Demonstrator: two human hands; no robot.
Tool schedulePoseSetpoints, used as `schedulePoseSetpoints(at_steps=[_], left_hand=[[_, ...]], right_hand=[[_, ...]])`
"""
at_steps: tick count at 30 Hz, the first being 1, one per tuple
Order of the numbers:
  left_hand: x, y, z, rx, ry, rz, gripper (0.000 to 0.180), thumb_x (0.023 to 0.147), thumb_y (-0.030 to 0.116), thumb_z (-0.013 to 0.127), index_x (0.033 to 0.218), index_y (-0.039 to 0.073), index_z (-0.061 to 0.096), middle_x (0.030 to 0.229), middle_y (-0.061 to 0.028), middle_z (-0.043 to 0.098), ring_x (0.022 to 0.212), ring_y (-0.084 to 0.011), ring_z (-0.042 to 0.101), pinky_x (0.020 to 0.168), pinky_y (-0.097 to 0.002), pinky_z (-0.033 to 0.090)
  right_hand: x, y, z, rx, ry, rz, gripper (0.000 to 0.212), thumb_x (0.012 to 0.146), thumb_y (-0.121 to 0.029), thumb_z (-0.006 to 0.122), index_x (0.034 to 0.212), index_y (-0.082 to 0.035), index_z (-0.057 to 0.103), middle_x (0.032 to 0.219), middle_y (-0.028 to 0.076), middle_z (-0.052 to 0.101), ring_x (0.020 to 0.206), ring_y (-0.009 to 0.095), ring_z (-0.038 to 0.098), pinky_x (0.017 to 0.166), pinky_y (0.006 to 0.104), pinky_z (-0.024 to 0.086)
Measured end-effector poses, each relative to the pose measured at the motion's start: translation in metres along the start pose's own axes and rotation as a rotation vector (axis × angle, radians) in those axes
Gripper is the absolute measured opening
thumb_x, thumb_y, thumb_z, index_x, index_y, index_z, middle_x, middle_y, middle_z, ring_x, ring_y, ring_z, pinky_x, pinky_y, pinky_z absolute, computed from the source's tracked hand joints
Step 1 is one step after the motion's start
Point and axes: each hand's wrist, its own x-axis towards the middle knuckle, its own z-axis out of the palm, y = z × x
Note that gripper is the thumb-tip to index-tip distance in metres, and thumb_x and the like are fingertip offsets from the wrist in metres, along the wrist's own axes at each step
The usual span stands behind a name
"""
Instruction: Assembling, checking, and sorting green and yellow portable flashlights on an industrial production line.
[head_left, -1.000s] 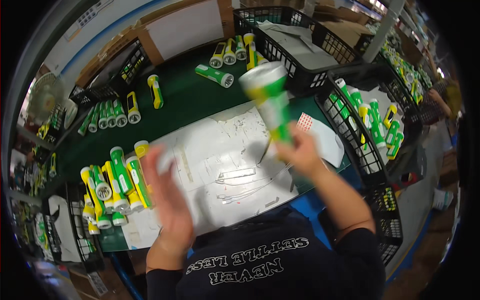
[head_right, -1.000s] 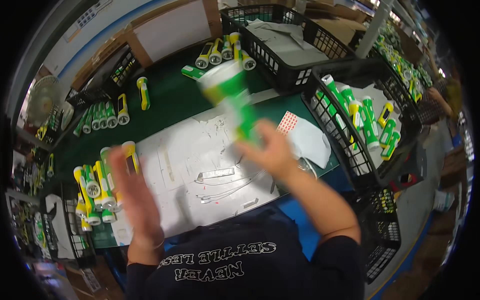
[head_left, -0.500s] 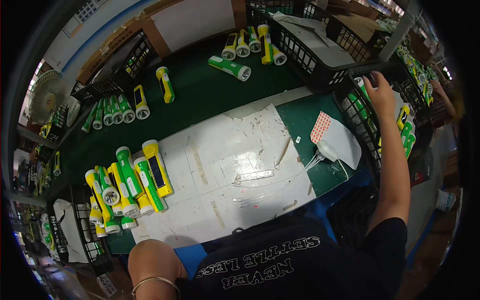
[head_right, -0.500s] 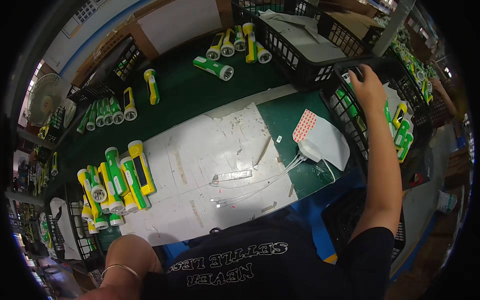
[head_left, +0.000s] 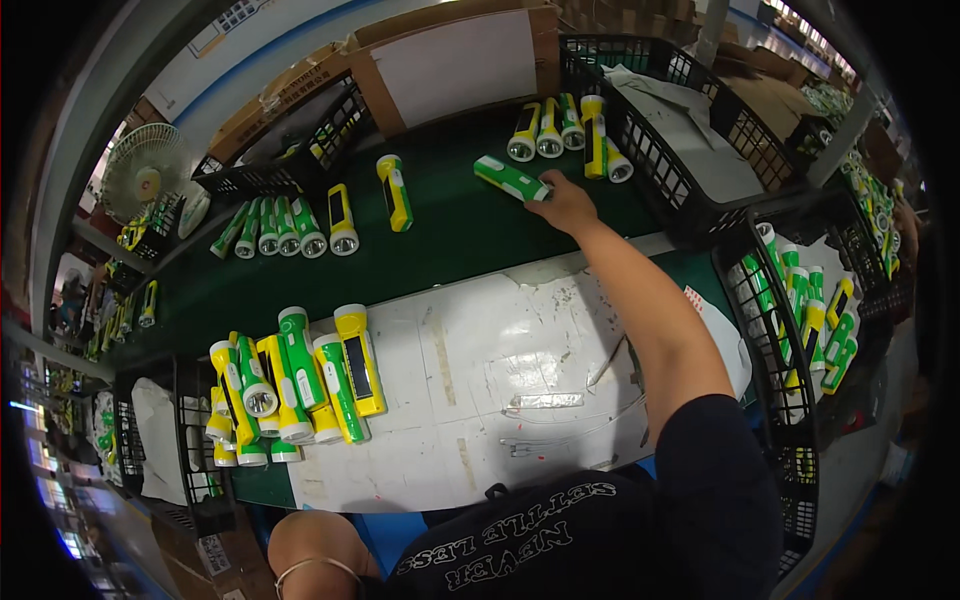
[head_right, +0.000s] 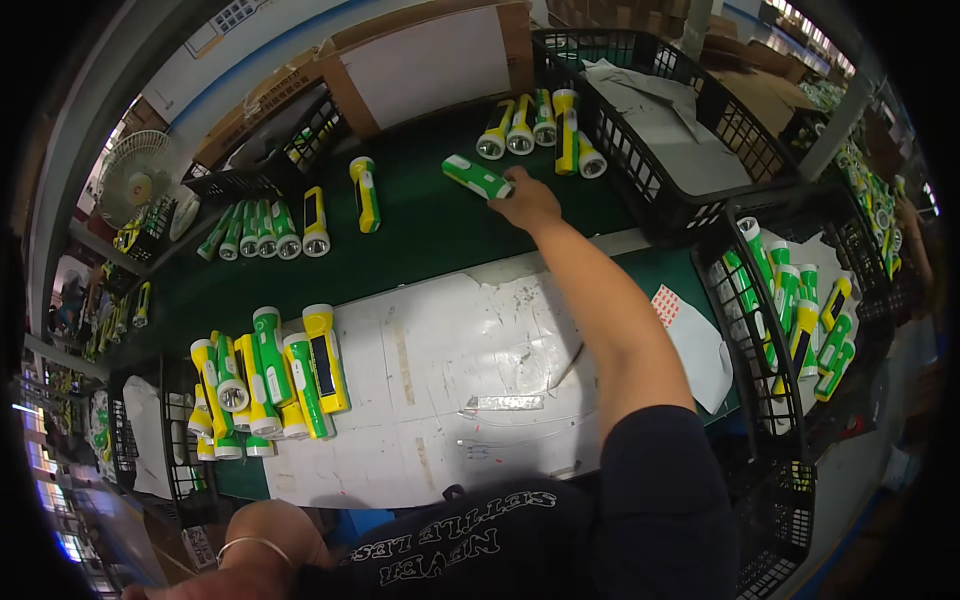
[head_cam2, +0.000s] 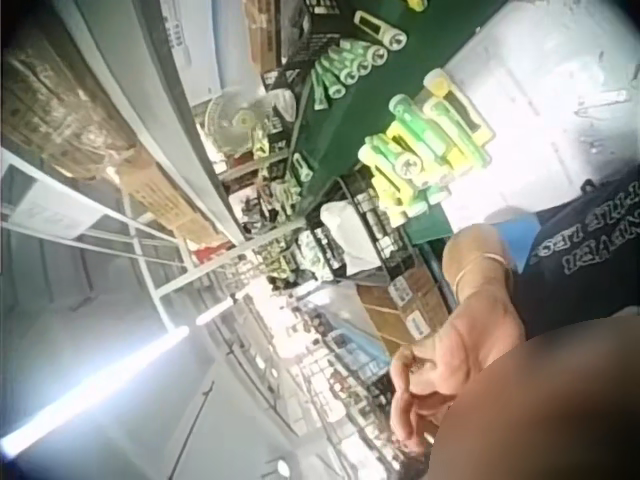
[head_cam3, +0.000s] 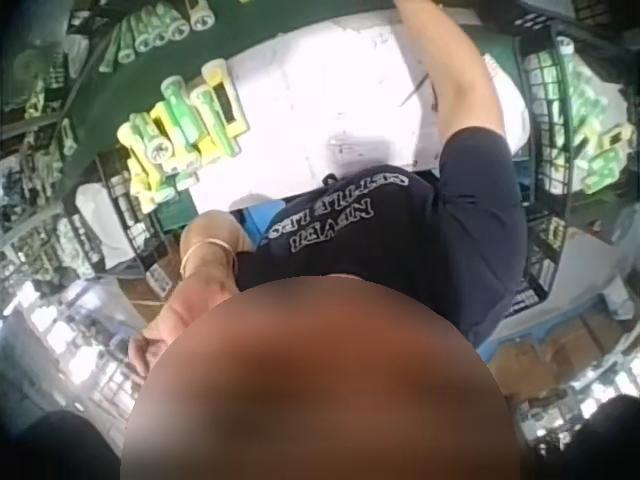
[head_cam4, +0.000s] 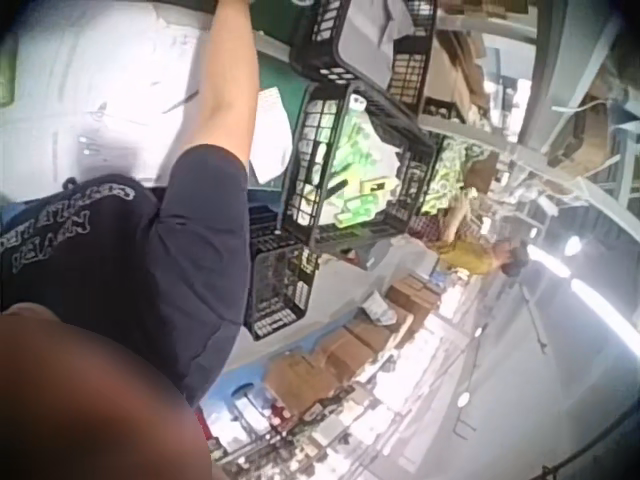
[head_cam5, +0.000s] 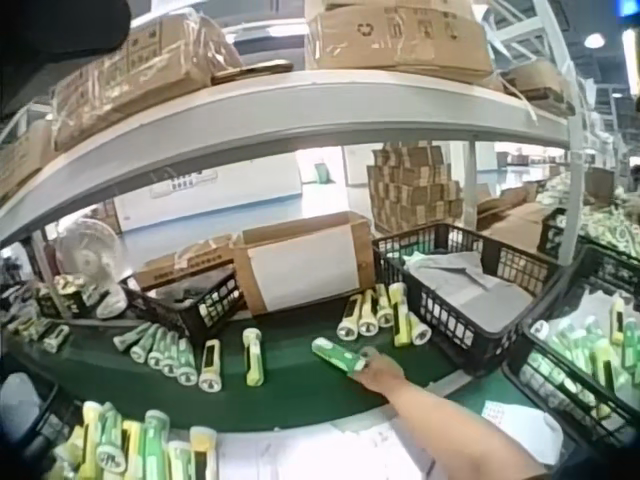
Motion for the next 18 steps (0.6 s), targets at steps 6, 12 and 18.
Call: schedulePoseSetpoints(at_steps=[6, 12, 18], left_hand=[[-0.094, -0.003, -0.045, 0.613, -0.369, -1.120, 0.063, 0.083, 0.045, 0.051, 0.130, 0.005, 0.041, 0.128, -0.0178, 0.041, 0.120, -0.0298, 0.038, 0.104, -0.0405, 0.027], [-0.199, 0.016, -0.005, -1.066, 0.216, -2.262, 0.050, 0.093, 0.037, 0.045, 0.127, 0.001, 0.040, 0.108, -0.0148, 0.056, 0.090, -0.0224, 0.059, 0.074, -0.0322, 0.050], [-0.209, 0.034, 0.002, -0.929, 0.167, -2.435, 0.046, 0.095, 0.039, 0.039, 0.121, 0.002, 0.045, 0.107, -0.0145, 0.058, 0.087, -0.0213, 0.060, 0.071, -0.0335, 0.054]], right_hand=[[-0.096, -0.038, -0.062, 0.705, -0.726, -0.330, 0.053, 0.070, -0.015, 0.075, 0.118, -0.006, 0.052, 0.107, 0.008, 0.059, 0.095, 0.014, 0.056, 0.081, 0.0272, 0.046], [-0.191, -0.073, -0.100, 0.691, -1.000, -0.337, 0.053, 0.073, -0.009, 0.071, 0.122, -0.009, 0.052, 0.103, -0.002, 0.056, 0.053, -0.003, 0.032, 0.049, 0.0144, 0.029], [-0.222, -0.045, -0.067, 0.773, -0.858, -0.236, 0.051, 0.078, -0.015, 0.070, 0.124, -0.008, 0.051, 0.110, 0.006, 0.056, 0.101, 0.011, 0.051, 0.077, 0.0222, 0.044]])
